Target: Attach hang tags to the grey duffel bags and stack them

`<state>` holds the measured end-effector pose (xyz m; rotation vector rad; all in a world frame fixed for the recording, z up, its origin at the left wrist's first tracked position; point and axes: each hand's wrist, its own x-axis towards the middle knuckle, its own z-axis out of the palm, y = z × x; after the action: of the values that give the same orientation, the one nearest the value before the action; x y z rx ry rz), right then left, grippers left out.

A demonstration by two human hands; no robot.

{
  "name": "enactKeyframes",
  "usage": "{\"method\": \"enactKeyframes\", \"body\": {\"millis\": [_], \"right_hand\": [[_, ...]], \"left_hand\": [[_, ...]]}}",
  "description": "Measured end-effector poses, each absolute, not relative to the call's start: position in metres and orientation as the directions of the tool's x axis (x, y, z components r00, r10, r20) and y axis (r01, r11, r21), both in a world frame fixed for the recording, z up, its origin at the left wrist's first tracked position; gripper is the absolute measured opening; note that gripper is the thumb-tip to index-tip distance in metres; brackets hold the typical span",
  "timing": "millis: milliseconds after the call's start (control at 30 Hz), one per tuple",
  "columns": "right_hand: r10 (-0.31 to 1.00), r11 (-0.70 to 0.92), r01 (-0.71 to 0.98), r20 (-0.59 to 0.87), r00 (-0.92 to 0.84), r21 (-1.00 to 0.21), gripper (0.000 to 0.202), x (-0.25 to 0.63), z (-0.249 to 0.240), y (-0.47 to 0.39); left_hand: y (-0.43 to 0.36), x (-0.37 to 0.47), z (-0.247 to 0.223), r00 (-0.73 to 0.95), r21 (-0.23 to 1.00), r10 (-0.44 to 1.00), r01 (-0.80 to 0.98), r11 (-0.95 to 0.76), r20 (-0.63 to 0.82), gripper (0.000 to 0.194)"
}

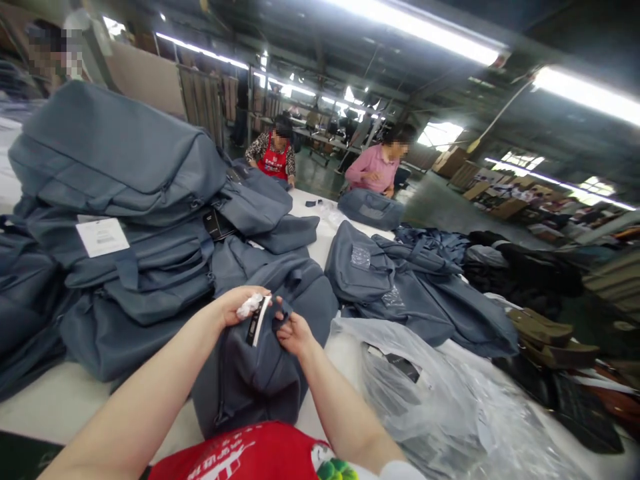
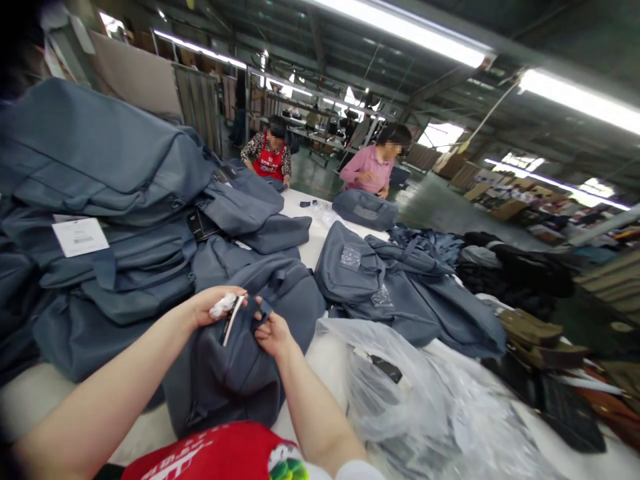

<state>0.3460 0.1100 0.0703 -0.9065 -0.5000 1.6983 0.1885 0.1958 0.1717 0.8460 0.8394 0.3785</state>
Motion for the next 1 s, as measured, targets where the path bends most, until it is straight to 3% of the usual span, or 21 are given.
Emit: {"method": "enactKeyframes", "body": {"millis": [100,200,300,433,700,833,1000], "right_hand": [[0.924,-0.380,-0.703,-0.285,-0.257,-0.600,0.039,0.349,0.069,0.104],[0.907,-0.420,-0.683,-0.275,-0.317,-0.598,0.043,0.347,0.070,0.108],[0.901,-0.432,-0.563,-0.306,-0.309,-0.704,0.039,0.342,0.073,0.116],[0.935,-0.352,-0.349,-0.347,-0.080,-0.869,0.029,0.339,0.076,0.124],[0.927,-0.278,-0.148,-0.306,0.216,-0.949,0.014,0.353,0.066,0.130],[0.927,-0.299,-0.071,-0.307,0.214,-0.952,0.010,0.350,0.068,0.131],[0.950,-0.250,-0.045,-0.254,0.181,-0.967,0.011,0.337,0.070,0.133]], "left_hand": [[0.202,0.174,0.157,0.595,0.761,0.585,0.071,0.645,-0.551,0.009],[0.203,0.173,0.147,0.592,0.746,0.553,0.127,0.654,-0.586,0.011],[0.204,0.179,0.140,0.587,0.751,0.542,0.183,0.634,-0.601,0.015],[0.205,0.184,0.137,0.574,0.783,0.557,0.279,0.557,-0.600,0.023],[0.206,0.199,0.133,0.497,0.811,0.694,0.543,0.219,-0.521,0.022],[0.210,0.216,0.135,0.588,0.746,0.608,0.665,0.013,-0.534,0.030],[0.195,0.235,0.154,0.647,0.629,0.453,0.747,-0.214,-0.614,0.025]]}}
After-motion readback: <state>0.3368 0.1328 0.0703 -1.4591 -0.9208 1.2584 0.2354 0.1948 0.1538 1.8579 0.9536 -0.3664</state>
